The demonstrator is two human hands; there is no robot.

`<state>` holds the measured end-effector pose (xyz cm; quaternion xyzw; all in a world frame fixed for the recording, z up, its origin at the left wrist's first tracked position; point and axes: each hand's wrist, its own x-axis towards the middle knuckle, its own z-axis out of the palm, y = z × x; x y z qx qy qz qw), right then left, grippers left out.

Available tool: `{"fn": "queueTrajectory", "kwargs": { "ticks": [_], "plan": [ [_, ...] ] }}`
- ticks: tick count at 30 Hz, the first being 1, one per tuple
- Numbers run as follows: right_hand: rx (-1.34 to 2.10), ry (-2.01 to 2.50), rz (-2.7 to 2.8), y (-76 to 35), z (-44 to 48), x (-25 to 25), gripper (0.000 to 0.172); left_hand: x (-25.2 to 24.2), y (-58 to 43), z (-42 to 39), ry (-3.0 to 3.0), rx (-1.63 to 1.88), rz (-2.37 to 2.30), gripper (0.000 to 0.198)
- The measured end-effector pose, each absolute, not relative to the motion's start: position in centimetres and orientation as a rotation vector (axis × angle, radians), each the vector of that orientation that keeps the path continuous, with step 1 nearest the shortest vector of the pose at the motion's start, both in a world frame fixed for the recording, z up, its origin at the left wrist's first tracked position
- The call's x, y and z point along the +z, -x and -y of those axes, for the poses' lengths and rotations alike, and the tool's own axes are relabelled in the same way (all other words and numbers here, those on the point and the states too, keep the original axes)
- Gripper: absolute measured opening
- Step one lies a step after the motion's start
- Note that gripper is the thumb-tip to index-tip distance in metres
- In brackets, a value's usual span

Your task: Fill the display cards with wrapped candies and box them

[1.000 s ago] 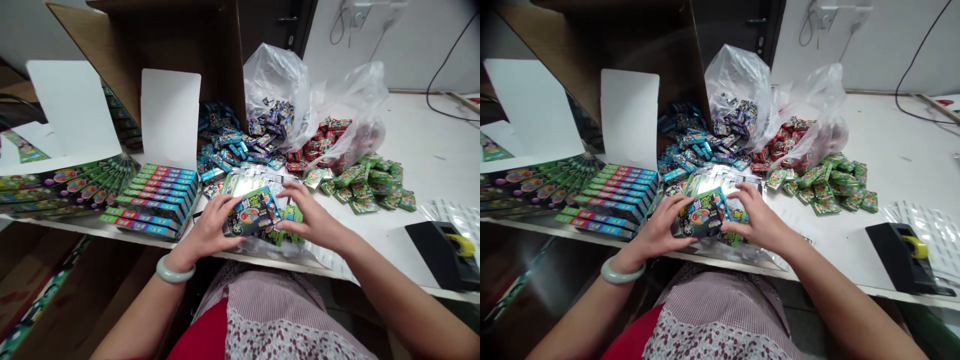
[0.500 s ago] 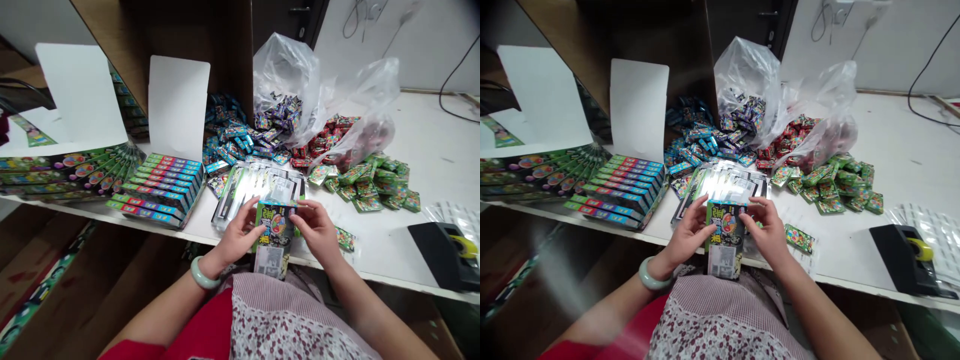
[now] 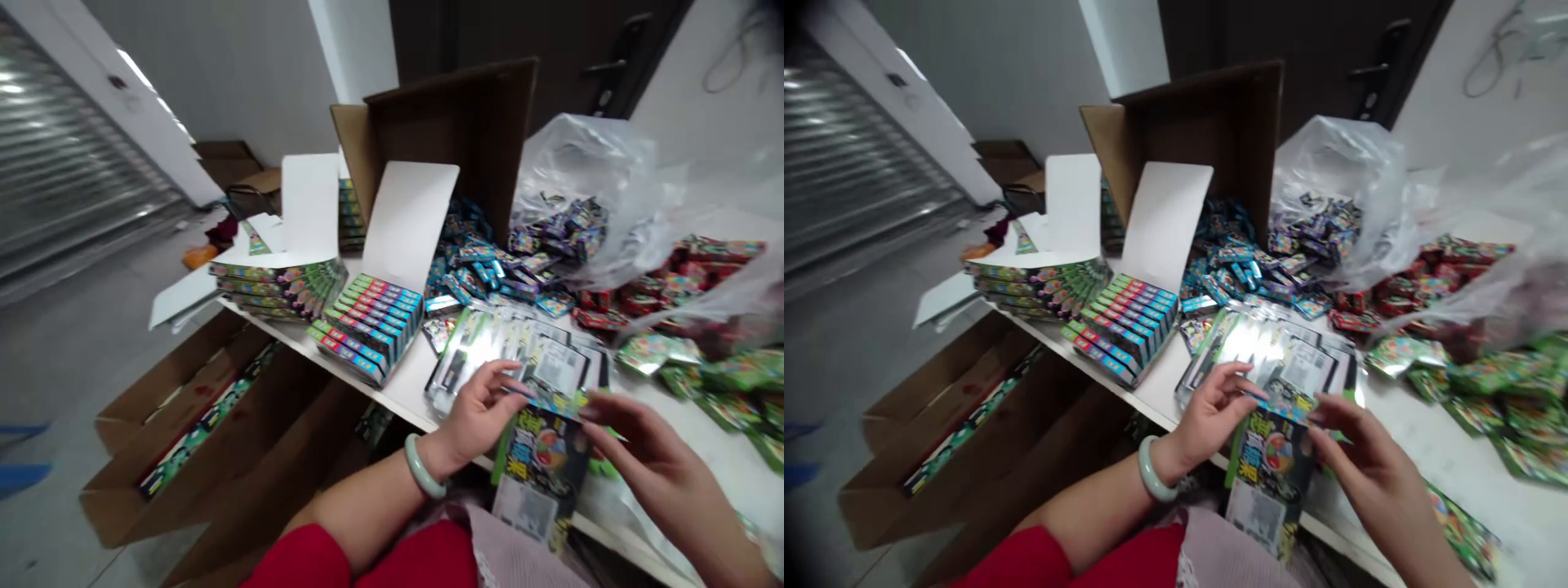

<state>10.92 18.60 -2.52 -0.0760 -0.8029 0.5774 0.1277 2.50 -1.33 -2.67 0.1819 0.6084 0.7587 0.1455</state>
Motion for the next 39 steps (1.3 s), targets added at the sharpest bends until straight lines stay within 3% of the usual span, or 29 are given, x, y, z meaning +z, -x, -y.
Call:
{"fn": "queueTrajectory", "kwargs": {
  "ticks": [5, 13, 20, 25, 29, 39],
  "plan": [
    [1.578, 0.133, 2.460, -10.2, -18.4, -2.4, 0.023, -2.0, -2.3, 2.0, -0.660, 2.078, -1.839, 0.029],
    [1.941, 0.193, 2.468, -7.9, -17.0, 1.3, 0.030, -0.5, -1.2, 1.2, -0.567, 1.949, -1.926, 0.017],
    [1.803, 0.050, 2.481, -9.8, -17.3, 1.5, 0.017, 0.2, -0.8, 2.4, -0.858, 1.858, -1.806, 0.012],
    [1.815, 0.140, 2.499, -9.7, -17.6, 2.1, 0.018, 1.1, -0.5, 1.6, -0.825, 1.774, -1.833, 0.016],
    [1.681, -0.056, 2.609, -9.6, -18.1, 2.4, 0.016, 1.1, -0.2, 1.5, -0.844, 1.709, -1.833, 0.019],
    [1.645, -0.077, 2.341, -11.1, -17.7, -0.9, 0.004, 1.0, 0.4, 2.2, -0.986, 1.647, -1.812, 0.015]
  ]
}}
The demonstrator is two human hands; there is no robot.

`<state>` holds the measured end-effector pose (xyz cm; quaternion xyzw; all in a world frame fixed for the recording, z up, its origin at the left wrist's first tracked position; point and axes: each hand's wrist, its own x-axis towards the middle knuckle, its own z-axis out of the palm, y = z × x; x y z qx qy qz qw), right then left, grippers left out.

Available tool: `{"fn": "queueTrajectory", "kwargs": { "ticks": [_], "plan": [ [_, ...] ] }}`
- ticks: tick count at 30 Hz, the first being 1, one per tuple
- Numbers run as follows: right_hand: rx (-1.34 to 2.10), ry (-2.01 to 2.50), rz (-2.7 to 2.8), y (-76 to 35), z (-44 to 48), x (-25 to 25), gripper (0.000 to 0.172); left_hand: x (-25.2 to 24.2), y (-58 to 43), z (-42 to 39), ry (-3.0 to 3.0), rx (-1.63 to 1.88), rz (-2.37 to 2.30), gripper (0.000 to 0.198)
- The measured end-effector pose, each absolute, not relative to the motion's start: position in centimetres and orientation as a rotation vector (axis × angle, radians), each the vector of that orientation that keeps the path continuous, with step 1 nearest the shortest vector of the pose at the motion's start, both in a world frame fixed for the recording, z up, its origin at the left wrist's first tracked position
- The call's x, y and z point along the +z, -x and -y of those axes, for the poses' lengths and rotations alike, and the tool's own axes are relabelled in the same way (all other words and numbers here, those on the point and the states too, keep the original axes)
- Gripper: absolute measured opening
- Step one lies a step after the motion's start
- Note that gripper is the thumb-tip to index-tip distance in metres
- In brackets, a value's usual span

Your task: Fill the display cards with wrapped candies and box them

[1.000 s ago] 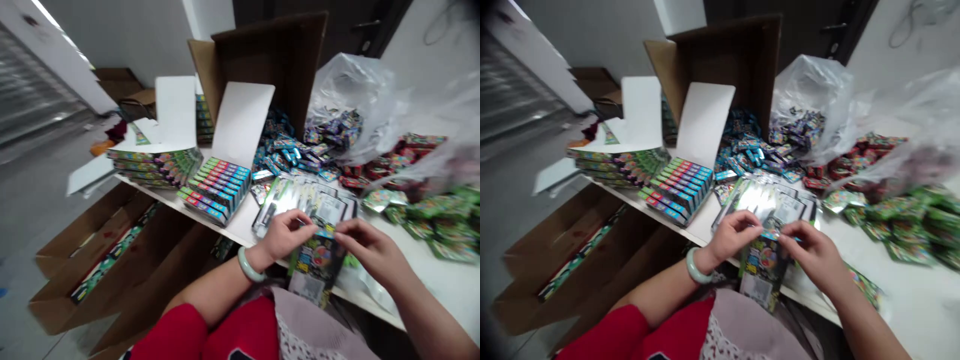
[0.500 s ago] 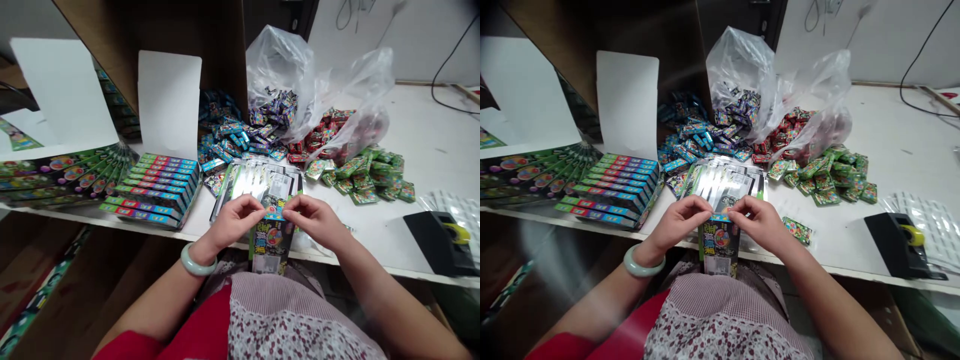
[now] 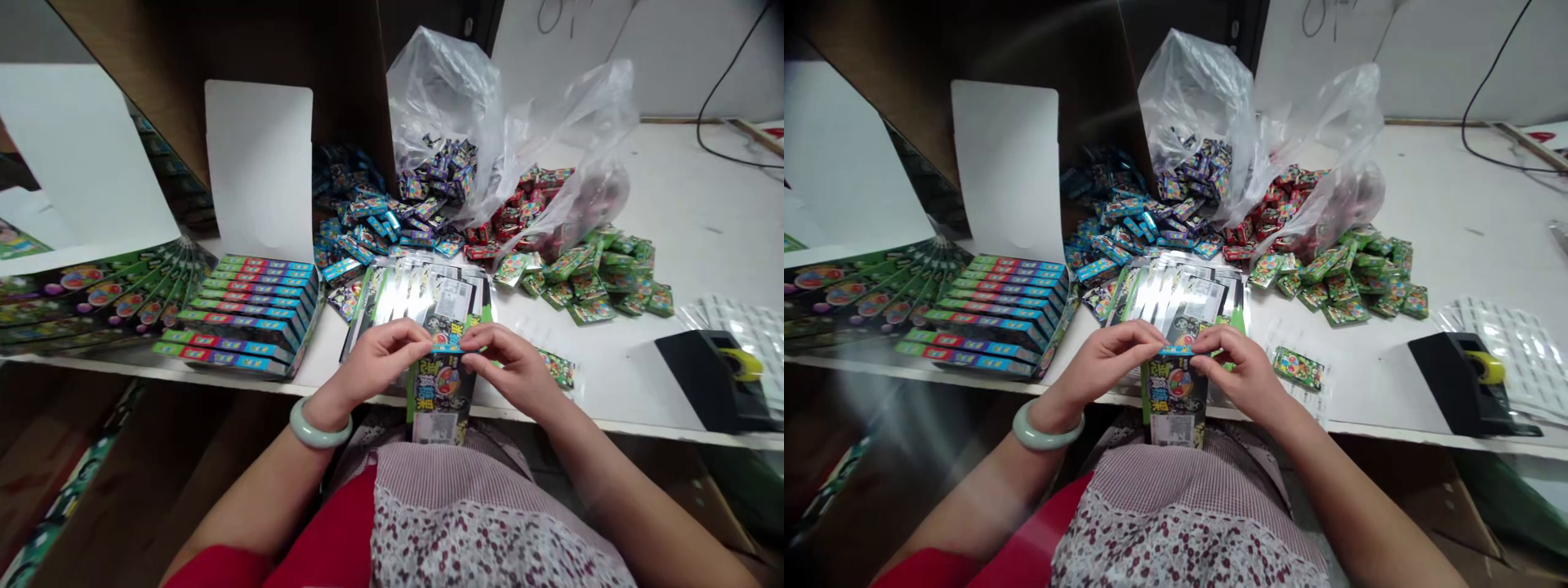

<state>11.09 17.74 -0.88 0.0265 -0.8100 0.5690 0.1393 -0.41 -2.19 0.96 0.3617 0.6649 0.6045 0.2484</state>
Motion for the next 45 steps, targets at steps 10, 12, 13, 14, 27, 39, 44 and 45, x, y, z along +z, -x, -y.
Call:
{"fn": "queueTrajectory", "kwargs": {
  "ticks": [10, 12, 13, 14, 27, 39, 44, 45],
  "plan": [
    [1.393, -0.090, 2.302, -11.7, -16.7, -2.1, 0.009, -2.6, -1.7, 2.0, -1.012, 1.860, -1.884, 0.015],
    [1.476, -0.033, 2.212, -11.8, -16.1, -2.3, 0.012, -2.7, -1.6, 2.0, -1.072, 1.873, -1.890, 0.010],
    [1.525, -0.009, 2.161, -11.8, -15.8, -2.3, 0.013, -2.7, -1.5, 1.9, -1.085, 1.864, -1.908, 0.007],
    [1.564, 0.008, 2.115, -11.7, -15.7, -2.3, 0.013, -2.7, -1.4, 2.0, -1.076, 1.851, -1.938, 0.006],
    [1.012, 1.110, 2.517, -12.4, -33.4, -7.4, 0.005, -2.7, -0.5, 2.0, -0.955, 1.689, -2.214, 0.013],
    [1.690, 0.880, 2.309, -15.4, -32.7, -4.0, 0.036, -3.0, -0.7, 1.2, -1.042, 1.764, -2.138, 0.009],
    [1.938, 0.125, 2.479, -11.7, -25.1, 3.2, 0.020, -2.7, -1.5, 0.3, -1.074, 1.823, -2.074, 0.007],
    [1.924, 0.008, 2.541, -10.7, -23.6, 4.3, 0.018, -2.6, -1.6, 0.3, -1.072, 1.821, -2.057, 0.007]
  ]
}}
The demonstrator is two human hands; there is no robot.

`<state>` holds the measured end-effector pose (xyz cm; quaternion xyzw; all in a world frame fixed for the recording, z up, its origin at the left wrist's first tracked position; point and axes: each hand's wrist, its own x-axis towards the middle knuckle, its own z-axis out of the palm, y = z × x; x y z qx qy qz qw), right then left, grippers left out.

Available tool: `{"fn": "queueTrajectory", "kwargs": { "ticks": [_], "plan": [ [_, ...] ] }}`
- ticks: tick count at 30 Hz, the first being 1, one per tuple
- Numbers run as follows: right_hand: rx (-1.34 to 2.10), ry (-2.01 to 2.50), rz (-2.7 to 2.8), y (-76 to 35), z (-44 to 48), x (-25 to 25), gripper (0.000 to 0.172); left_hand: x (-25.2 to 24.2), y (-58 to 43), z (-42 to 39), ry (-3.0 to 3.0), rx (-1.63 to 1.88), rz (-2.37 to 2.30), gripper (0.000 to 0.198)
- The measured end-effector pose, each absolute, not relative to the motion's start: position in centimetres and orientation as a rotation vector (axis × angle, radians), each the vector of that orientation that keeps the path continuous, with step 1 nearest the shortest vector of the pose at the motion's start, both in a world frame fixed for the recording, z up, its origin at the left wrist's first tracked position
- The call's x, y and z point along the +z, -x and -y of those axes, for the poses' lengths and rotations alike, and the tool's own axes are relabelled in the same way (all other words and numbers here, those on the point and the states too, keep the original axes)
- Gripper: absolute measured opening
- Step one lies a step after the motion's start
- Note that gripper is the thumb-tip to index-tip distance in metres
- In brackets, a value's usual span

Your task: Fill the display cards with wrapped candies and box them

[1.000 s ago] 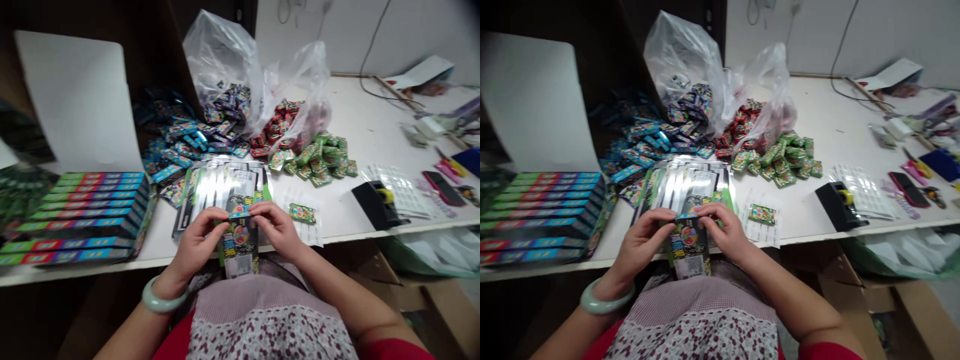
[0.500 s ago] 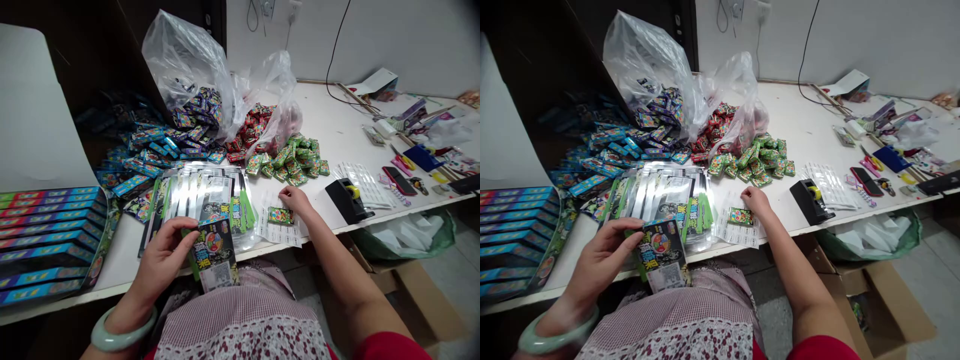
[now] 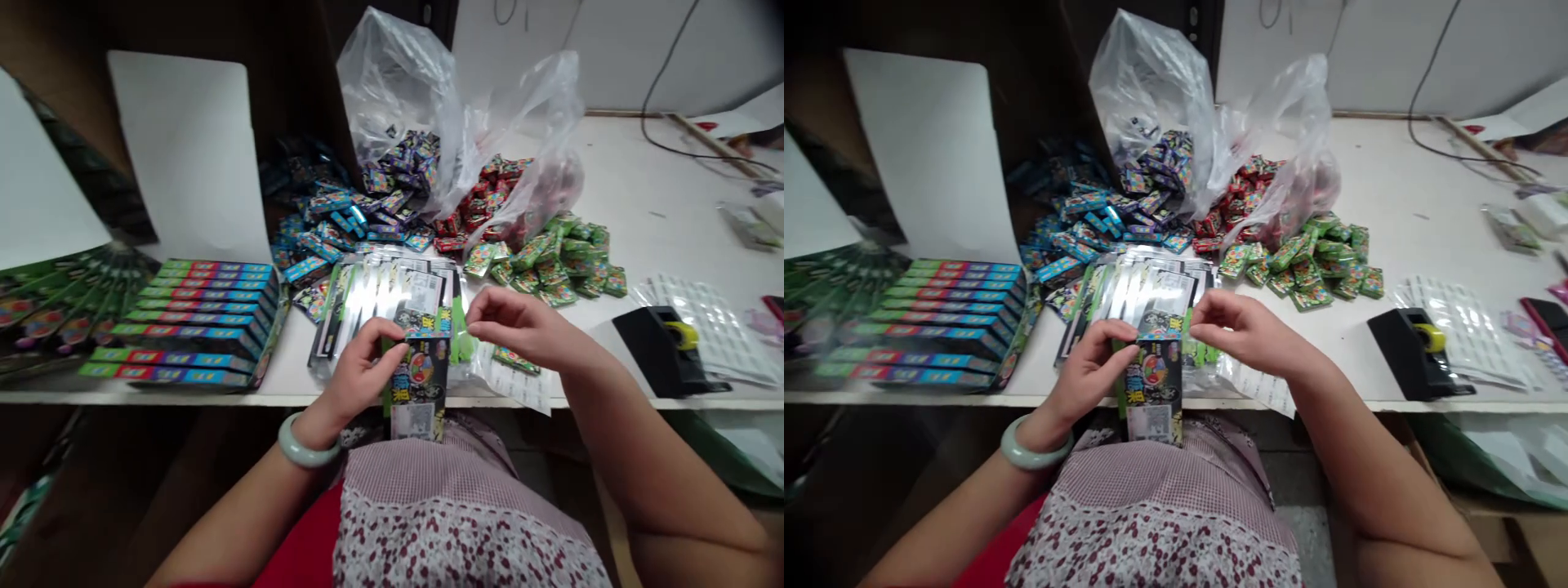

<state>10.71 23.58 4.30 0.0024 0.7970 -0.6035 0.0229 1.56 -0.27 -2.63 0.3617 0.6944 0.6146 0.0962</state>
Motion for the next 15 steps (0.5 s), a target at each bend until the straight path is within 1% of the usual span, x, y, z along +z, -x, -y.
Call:
{"fn": "queueTrajectory", "kwargs": {
  "ticks": [3, 6, 10, 13, 15],
  "plan": [
    [-1.664, 0.184, -2.498, -8.1, -20.3, 6.1, 0.017, -2.3, -1.7, 0.6, -1.042, 1.798, -2.019, 0.006],
    [-1.511, 0.226, -2.504, -6.3, -19.3, 5.9, 0.016, -2.1, -1.7, 0.9, -1.025, 1.792, -2.003, 0.006],
    [-1.486, 0.171, -2.445, -5.3, -19.3, 5.0, 0.017, -2.1, -1.5, 0.8, -1.056, 1.849, -1.972, 0.008],
    [-1.502, 0.147, -2.399, -4.9, -19.3, 4.7, 0.017, -2.4, -1.5, 0.2, -1.037, 1.906, -1.999, 0.016],
    [-1.472, 0.144, -2.399, -4.6, -19.3, 4.6, 0.017, -2.5, -1.5, -0.1, -1.014, 1.931, -2.025, 0.017]
  ]
}}
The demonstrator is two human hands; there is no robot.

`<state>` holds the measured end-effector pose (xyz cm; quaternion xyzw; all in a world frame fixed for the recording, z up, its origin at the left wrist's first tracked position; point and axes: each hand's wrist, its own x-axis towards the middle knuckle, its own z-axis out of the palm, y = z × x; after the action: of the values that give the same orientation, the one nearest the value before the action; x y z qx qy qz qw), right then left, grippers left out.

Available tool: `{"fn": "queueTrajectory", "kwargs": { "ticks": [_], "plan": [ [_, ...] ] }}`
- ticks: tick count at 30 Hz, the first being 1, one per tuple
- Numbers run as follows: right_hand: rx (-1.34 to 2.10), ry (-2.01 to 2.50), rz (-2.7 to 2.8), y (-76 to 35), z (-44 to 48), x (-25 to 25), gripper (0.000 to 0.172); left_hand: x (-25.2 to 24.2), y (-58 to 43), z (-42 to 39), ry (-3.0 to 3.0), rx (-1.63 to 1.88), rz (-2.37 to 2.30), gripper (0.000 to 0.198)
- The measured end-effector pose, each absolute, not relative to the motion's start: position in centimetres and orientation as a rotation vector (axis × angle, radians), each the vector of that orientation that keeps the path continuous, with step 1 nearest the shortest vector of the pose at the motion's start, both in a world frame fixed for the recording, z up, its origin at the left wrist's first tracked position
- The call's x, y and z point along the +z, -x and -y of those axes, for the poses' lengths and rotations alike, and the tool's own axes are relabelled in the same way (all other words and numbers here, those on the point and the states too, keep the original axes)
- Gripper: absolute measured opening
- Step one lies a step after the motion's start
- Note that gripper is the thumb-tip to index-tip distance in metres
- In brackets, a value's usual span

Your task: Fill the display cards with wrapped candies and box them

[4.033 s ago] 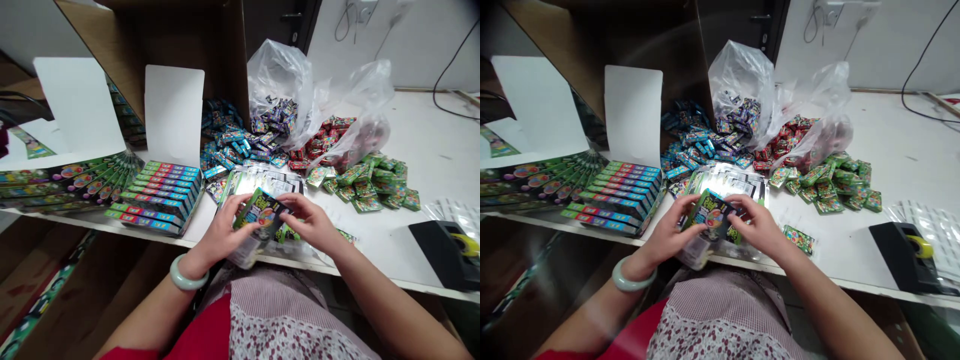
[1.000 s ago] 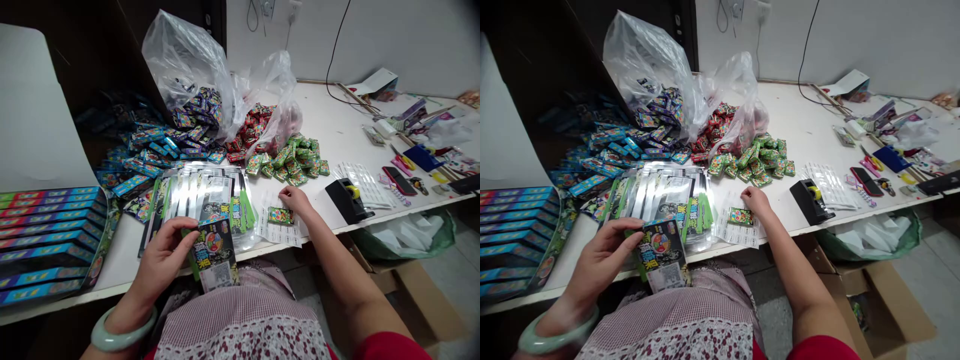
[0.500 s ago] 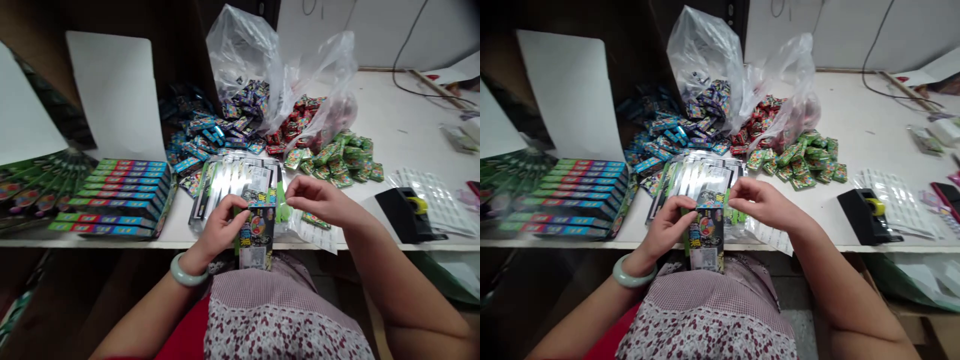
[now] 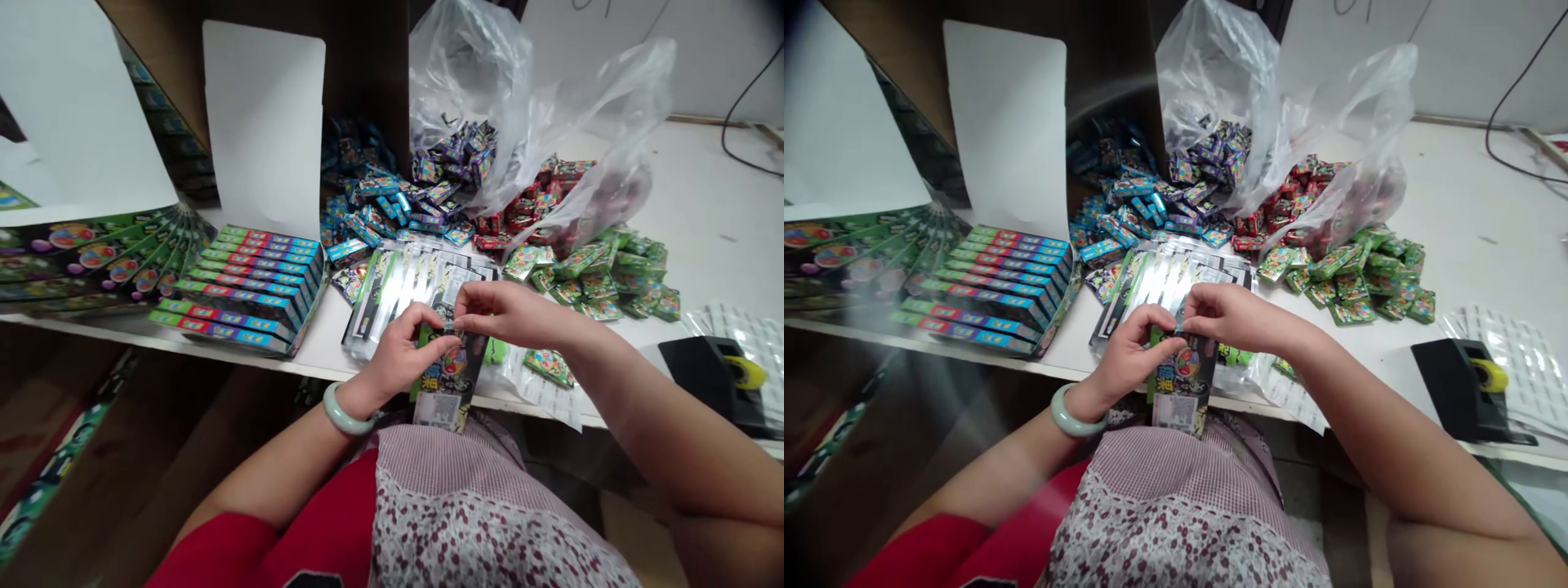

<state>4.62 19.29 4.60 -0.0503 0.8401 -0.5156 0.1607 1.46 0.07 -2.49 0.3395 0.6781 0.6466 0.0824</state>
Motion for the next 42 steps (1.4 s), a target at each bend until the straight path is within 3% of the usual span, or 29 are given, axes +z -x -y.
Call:
{"fn": "queueTrajectory", "kwargs": {
  "ticks": [7, 13, 17, 19, 23, 26, 30, 33, 36, 38, 42],
  "plan": [
    [-1.608, 0.023, -2.187, -3.7, -19.9, 3.2, 0.025, -2.3, -2.1, 0.0, -1.012, 1.934, -2.002, 0.012],
    [-1.838, -0.281, -1.994, -6.4, -21.3, 1.2, 0.029, -1.7, -1.4, 2.8, -0.721, 2.096, -1.772, 0.028],
    [-1.889, -0.245, -1.969, -8.1, -20.9, 0.7, 0.031, 2.0, 0.3, 6.8, -0.587, 2.409, -2.154, 0.028],
    [-1.919, -0.162, -1.866, -7.6, -19.4, 1.2, 0.041, 3.9, 0.3, 8.4, -0.741, 2.417, -2.447, 0.026],
    [-2.072, -0.042, -1.674, -4.0, -14.5, 3.2, 0.070, 3.9, -0.8, 9.8, -1.801, 1.796, -2.587, 0.034],
    [-2.061, -0.055, -1.805, -0.8, -11.0, 3.9, 0.059, 1.4, -1.3, 10.3, -2.150, 1.375, -2.633, 0.033],
    [-1.951, 0.166, -2.047, 2.9, -7.6, 2.9, 0.054, -1.6, -1.2, 13.0, -1.931, 1.227, -2.943, 0.025],
    [-1.873, 0.373, -2.258, 5.7, -4.6, 1.9, 0.054, -2.8, -0.8, 16.6, -1.554, 1.452, -3.161, 0.033],
    [-1.734, 0.587, -2.480, 7.9, -0.4, 1.3, 0.052, -3.5, 0.3, 20.3, -0.955, 1.586, -3.468, 0.022],
    [-1.639, 0.758, -2.603, 8.9, 2.5, 1.0, 0.052, -4.0, 1.2, 22.2, -0.717, 1.372, -3.548, 0.018],
    [-1.499, 0.956, -2.791, 10.0, 5.7, 0.5, 0.051, -5.4, 2.4, 24.0, -0.613, 1.013, -3.465, 0.030]
  ]
}}
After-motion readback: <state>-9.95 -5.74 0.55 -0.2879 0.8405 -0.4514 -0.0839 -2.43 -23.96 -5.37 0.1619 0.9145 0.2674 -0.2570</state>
